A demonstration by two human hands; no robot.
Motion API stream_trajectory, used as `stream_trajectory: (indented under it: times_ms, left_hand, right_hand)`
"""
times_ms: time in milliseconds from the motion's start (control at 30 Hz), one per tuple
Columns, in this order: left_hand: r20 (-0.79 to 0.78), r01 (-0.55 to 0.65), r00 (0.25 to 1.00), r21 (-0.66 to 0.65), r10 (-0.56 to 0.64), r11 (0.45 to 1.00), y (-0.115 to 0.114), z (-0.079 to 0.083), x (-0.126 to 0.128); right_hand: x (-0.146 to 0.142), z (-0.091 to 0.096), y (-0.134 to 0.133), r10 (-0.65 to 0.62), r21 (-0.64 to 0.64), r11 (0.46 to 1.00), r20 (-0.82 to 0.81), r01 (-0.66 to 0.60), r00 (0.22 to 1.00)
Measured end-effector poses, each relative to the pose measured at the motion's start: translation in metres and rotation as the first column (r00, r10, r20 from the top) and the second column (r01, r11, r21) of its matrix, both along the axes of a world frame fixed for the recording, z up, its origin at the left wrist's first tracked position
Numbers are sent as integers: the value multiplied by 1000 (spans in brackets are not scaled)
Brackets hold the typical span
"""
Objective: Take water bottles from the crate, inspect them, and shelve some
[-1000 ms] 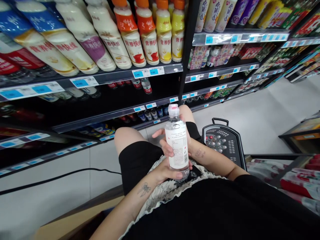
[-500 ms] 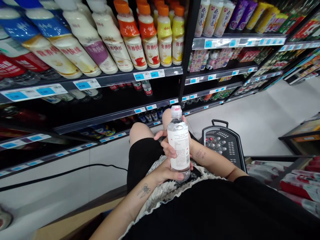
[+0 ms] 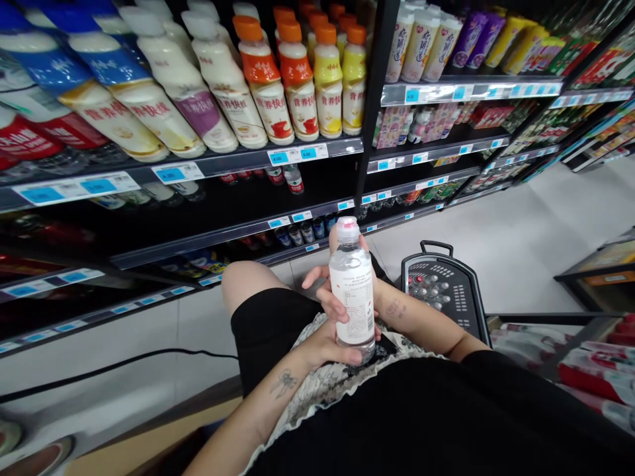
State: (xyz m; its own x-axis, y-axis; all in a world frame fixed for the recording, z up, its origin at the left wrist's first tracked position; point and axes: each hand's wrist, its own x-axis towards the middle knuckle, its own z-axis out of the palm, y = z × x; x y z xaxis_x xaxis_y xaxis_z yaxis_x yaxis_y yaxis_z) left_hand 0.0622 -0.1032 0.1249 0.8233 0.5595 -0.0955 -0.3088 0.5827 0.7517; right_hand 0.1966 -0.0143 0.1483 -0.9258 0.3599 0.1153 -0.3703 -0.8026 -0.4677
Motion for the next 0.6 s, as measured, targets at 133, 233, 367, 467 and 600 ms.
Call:
stream_trajectory:
  times_ms: [133,233,367,467,600]
  left_hand:
    - [2,-18,1000,-14,18,1000,-2,0,-4]
    - [2,-20,1000,-18,21,1000,-4,2,-7]
    - [-3,-30,1000,-16,30,999,-4,3,-10]
    - [8,-29,1000,-8,29,1000,-4,1,-11]
    - [20,-23,1000,21,23,1000,-4,-6,-12]
  right_hand:
    - [-4,4,0,23,18,1000,29,-23,999]
    - [-8,5,0,27,21,999,61,-28,998]
    - [-14,4,1,46,29,998,41,-47,998]
    - [-15,5,2,67,21,997,72,-69,995]
    - [-14,8,2,54,24,998,117,-57,992]
